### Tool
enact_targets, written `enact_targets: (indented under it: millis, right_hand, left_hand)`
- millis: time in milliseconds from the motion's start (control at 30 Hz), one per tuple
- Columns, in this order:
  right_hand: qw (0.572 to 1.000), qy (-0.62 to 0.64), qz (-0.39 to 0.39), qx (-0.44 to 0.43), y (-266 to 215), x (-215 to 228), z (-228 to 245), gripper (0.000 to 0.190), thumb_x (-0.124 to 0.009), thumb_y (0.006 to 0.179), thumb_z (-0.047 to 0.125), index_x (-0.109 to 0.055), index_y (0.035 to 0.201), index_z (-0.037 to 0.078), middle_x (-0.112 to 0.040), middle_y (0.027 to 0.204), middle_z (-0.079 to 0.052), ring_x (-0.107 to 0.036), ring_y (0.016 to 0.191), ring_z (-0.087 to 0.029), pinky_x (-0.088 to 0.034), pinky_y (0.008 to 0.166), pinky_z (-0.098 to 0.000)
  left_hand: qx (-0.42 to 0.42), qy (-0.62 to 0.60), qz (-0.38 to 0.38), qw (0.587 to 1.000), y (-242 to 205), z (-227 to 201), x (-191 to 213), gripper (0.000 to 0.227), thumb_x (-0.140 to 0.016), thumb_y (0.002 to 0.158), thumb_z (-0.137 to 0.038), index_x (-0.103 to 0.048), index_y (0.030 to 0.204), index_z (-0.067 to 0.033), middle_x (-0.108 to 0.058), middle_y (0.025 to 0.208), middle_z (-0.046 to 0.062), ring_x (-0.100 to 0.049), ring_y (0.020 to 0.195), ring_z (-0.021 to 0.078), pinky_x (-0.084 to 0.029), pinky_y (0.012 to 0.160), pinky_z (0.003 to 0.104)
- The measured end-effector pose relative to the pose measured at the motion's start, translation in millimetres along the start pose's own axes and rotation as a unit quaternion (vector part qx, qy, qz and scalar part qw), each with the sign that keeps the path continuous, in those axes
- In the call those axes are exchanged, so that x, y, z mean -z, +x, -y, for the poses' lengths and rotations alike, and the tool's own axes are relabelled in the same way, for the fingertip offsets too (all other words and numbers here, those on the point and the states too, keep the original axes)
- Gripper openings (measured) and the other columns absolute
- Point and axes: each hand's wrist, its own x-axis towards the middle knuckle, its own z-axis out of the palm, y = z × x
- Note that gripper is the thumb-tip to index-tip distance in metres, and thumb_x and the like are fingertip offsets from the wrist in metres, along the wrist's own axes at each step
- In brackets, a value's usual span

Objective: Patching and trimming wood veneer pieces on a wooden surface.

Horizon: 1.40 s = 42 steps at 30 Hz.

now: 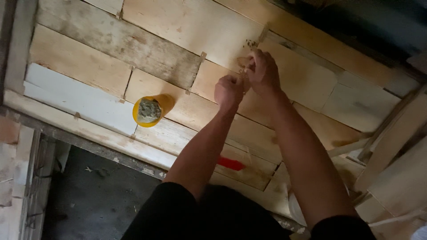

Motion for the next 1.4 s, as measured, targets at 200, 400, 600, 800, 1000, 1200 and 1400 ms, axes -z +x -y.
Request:
enact_targets:
  millis: [200, 400, 600, 800, 1000, 1200, 1400]
  right_hand:
    - [0.99, -0.132, -0.048, 0.01, 9.6, 4.6, 8.2, 0.062, -0.091, 0.073, 0.016, -0.055, 0.122, 0.004, -0.066, 0.108, -0.021, -0.062, 0.104, -0.041, -0.046, 0.086, -0.0558]
    - [0.977, 0.012, -0.002, -0.214, 16.9, 26.9, 33.0, 0.066, -0.093, 0.072, 0.019, -0.05, 0.121, 0.01, -0.065, 0.104, -0.014, -0.065, 0.098, -0.034, -0.052, 0.082, -0.0471]
    - [0.983, 0.055, -0.048, -0.171, 17.9, -13.3, -45.0, 0.049, -0.087, 0.086, 0.018, -0.054, 0.121, 0.011, -0.067, 0.106, -0.012, -0.069, 0.095, -0.027, -0.056, 0.082, -0.0417]
    - [0.989, -0.008, -0.027, -0.145, 12.8, -18.8, -44.6, 0.047, -0.082, 0.097, 0.02, -0.05, 0.129, 0.01, -0.064, 0.105, -0.016, -0.066, 0.093, -0.031, -0.054, 0.082, -0.0458]
    - [0.987, -0.034, -0.076, -0.136, 10.4, -35.9, -50.5, 0.044, -0.081, 0.093, 0.014, -0.053, 0.127, 0.012, -0.064, 0.105, -0.013, -0.066, 0.094, -0.031, -0.054, 0.082, -0.0452]
    - [0.993, -0.01, -0.072, -0.096, 6.3, -18.6, -29.5, 0.051, -0.09, 0.09, 0.024, -0.052, 0.121, 0.008, -0.062, 0.105, -0.014, -0.065, 0.092, -0.032, -0.052, 0.082, -0.0459]
    - [0.995, -0.05, -0.045, -0.069, -4.4, -14.5, -28.3, 0.069, -0.094, 0.078, 0.026, -0.051, 0.128, 0.005, -0.059, 0.115, -0.018, -0.062, 0.103, -0.036, -0.05, 0.089, -0.0475]
  left_hand:
    - [-0.014, -0.031, 0.002, 0.999, 17.3, 25.2, -25.7, 0.028, -0.072, 0.084, -0.042, -0.078, 0.085, -0.0146, -0.078, 0.073, 0.003, -0.078, 0.067, 0.0199, -0.059, 0.064, 0.039]
    - [0.001, -0.041, 0.01, 0.999, 6.7, 5.3, -7.3, 0.027, -0.073, 0.088, -0.039, -0.079, 0.086, -0.0126, -0.077, 0.071, 0.003, -0.076, 0.065, 0.0184, -0.06, 0.064, 0.036]
    - [0.017, 0.0, 0.047, 0.999, 9.6, 3.1, -3.7, 0.034, -0.07, 0.089, -0.045, -0.079, 0.082, -0.0132, -0.077, 0.07, 0.002, -0.077, 0.064, 0.019, -0.059, 0.063, 0.037]
    - [0.001, -0.01, 0.016, 1.0, 5.5, 2.0, -3.2, 0.035, -0.071, 0.091, -0.044, -0.081, 0.08, -0.0123, -0.077, 0.069, 0.004, -0.075, 0.064, 0.0186, -0.059, 0.066, 0.036]
    - [0.019, -0.001, 0.064, 0.998, 9.2, 2.9, -3.7, 0.035, -0.07, 0.09, -0.048, -0.08, 0.084, -0.0145, -0.078, 0.073, 0.004, -0.077, 0.065, 0.0202, -0.061, 0.064, 0.041]
    - [-0.049, 0.094, 0.049, 0.993, 16.1, 7.4, 1.2, 0.036, -0.074, 0.085, -0.046, -0.082, 0.082, -0.0119, -0.078, 0.075, 0.007, -0.076, 0.072, 0.0236, -0.059, 0.064, 0.042]
    - [0.06, 0.115, 0.133, 0.983, 6.5, -29.0, 31.0, 0.059, -0.067, 0.088, -0.062, -0.081, 0.082, -0.0054, -0.078, 0.076, 0.012, -0.081, 0.075, 0.0257, -0.062, 0.071, 0.041]
